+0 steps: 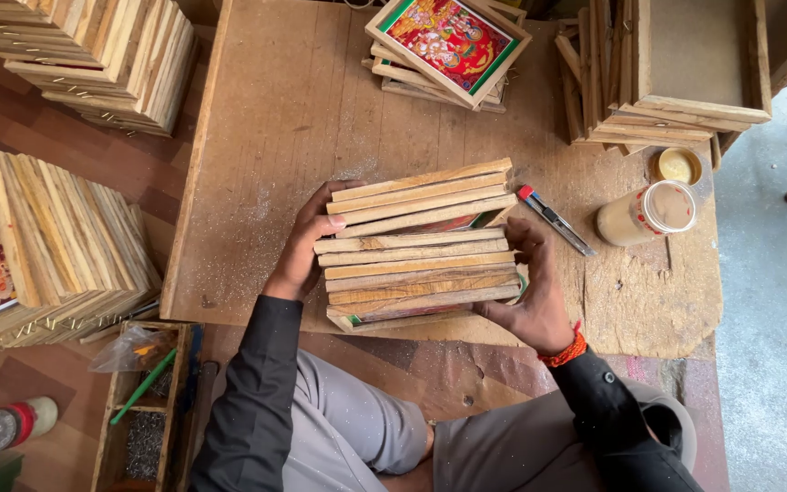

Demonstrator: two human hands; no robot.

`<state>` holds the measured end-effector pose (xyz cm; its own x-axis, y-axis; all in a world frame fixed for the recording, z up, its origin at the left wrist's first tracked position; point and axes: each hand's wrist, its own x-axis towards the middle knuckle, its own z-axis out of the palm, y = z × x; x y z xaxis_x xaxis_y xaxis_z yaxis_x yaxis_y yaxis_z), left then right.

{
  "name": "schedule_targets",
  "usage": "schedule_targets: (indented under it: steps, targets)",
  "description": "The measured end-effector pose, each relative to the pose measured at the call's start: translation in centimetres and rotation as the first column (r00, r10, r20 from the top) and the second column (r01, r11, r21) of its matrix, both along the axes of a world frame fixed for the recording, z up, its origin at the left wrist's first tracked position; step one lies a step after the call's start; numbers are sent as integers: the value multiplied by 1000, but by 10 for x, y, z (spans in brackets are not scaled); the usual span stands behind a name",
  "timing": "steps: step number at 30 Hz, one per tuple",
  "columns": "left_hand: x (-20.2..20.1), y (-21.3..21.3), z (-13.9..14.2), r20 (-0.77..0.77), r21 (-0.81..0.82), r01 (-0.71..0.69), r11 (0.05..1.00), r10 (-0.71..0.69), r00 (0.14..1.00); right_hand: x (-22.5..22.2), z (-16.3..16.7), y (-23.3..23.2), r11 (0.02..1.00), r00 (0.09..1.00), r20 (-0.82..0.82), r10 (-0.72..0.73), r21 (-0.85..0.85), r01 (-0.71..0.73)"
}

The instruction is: The person sits cross-legged on the floor at a low workbench and applies green tape along the edges of framed religious pictures, pressing the tape down around each frame border. They place finished frames onto a stack, then pick up a new frame from a pile and repeat the taping, and at one point stack a bundle of empty wooden frames aside.

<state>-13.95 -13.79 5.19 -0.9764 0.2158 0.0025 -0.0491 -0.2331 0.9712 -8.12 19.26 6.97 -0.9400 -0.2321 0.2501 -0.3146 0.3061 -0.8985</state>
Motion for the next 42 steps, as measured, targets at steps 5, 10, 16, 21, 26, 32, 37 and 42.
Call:
schedule_targets:
  steps: [5,10,16,21,26,32,37,42]
  targets:
    - [6,9,-5,-140,-42,-148,988,141,980,-8,1,9,998,999,-43,-13,65,16]
    - [9,28,-16,-67,163,-205,965,218,974,-20,4,16,976,979,-202,-36,202,78]
    - [3,34,-27,-73,264,-219,939,246,967,-38,-1,23,987,984,-131,124,114,-109]
    - [7,32,-27,-130,171,-152,974,175,976,-39,-14,23,940,951,-85,296,200,-275]
    - [45,28,-21,-293,75,-136,988,152,944,-36,-16,25,943,959,41,279,174,-282]
    - [65,5,-15,-333,-292,2,957,-104,937,-39,-14,26,920,946,24,323,225,-320]
    - [68,-31,-1,-369,-644,84,761,-404,837,-35,-9,23,920,948,67,311,227,-318]
    - [72,-27,-9,-437,-715,-101,692,-330,837,-36,-7,23,909,941,-65,333,289,-301]
